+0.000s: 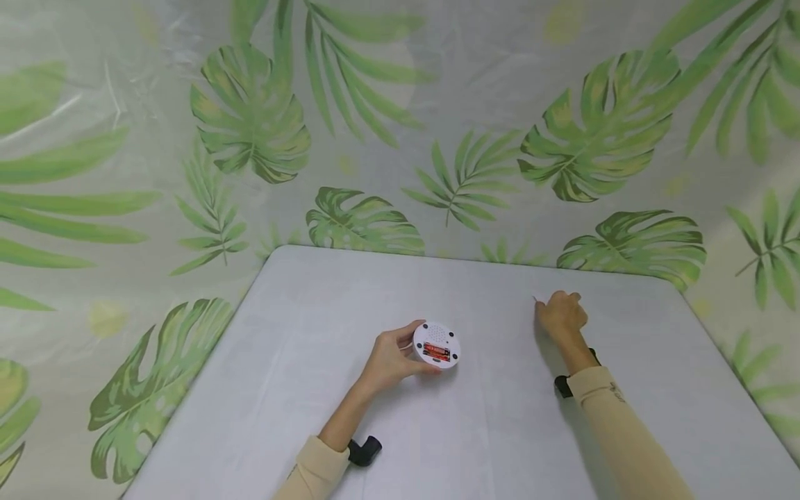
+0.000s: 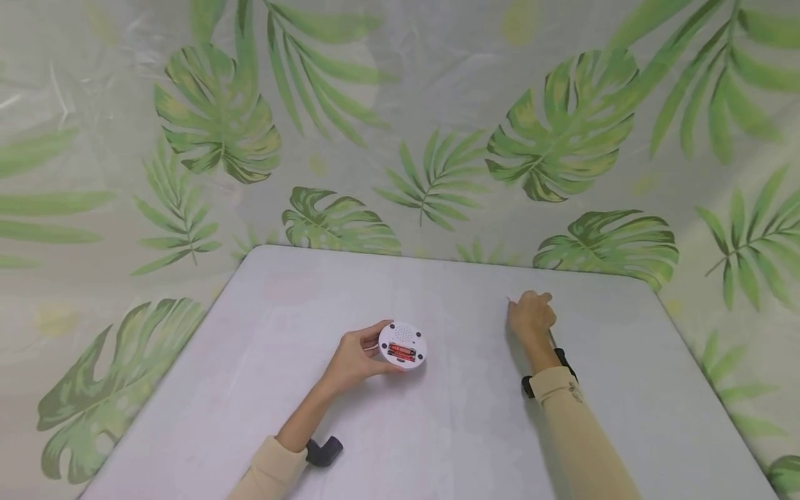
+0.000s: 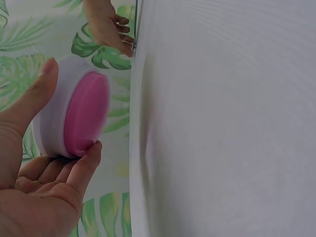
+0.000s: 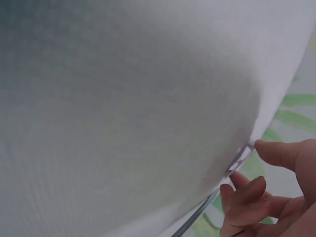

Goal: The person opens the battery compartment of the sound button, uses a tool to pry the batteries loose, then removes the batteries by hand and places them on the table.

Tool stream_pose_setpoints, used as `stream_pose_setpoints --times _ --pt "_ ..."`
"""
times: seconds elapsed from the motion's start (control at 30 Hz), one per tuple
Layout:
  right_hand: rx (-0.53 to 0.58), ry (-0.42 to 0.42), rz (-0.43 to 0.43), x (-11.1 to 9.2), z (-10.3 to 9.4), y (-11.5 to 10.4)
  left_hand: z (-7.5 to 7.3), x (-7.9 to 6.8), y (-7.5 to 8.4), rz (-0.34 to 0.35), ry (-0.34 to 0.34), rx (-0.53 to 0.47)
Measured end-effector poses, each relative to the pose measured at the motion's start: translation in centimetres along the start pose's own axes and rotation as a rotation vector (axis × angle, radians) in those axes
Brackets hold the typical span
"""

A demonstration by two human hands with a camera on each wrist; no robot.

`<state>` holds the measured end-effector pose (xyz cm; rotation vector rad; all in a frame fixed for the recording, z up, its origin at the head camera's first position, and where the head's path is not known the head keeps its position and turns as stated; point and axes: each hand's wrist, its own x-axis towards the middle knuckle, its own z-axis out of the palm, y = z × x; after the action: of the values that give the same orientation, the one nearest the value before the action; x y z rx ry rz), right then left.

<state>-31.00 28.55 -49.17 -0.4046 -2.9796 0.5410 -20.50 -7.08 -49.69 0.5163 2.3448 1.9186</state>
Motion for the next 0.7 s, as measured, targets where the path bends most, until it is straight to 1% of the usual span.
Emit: stream_pose_setpoints --times 0.17,0.3,0.43,0.53,0.6,0.7 --pt "-0.024 -0.027 -0.021 -1.1 -0.8 -1.1 0.0 0.1 -0.1 -0.011 0.006 0.0" --pt "-0.012 -0.058 -0.076 -3.3 -1.9 -2.5 0.1 0.2 0.0 -0.019 0.008 0.004" --pt "-0.027 -0.094 -0.126 -5.4 -3.2 -3.0 0.2 0.3 -0.1 -0.025 -0.002 0.009" --pt "-0.061 -0.119 -0.135 -6.7 -4.2 -2.2 0.2 0.4 -0.3 -0.041 -0.014 0.014" --pt "-0.088 -0.125 -0.13 -7.5 -4.9 -1.1 0.1 0.4 -0.4 -0.05 -0.019 0.014" --pt "-0.126 -0.126 -0.099 -8.6 -5.6 1.0 0.0 0.3 -0.6 -0.074 -0.026 0.011"
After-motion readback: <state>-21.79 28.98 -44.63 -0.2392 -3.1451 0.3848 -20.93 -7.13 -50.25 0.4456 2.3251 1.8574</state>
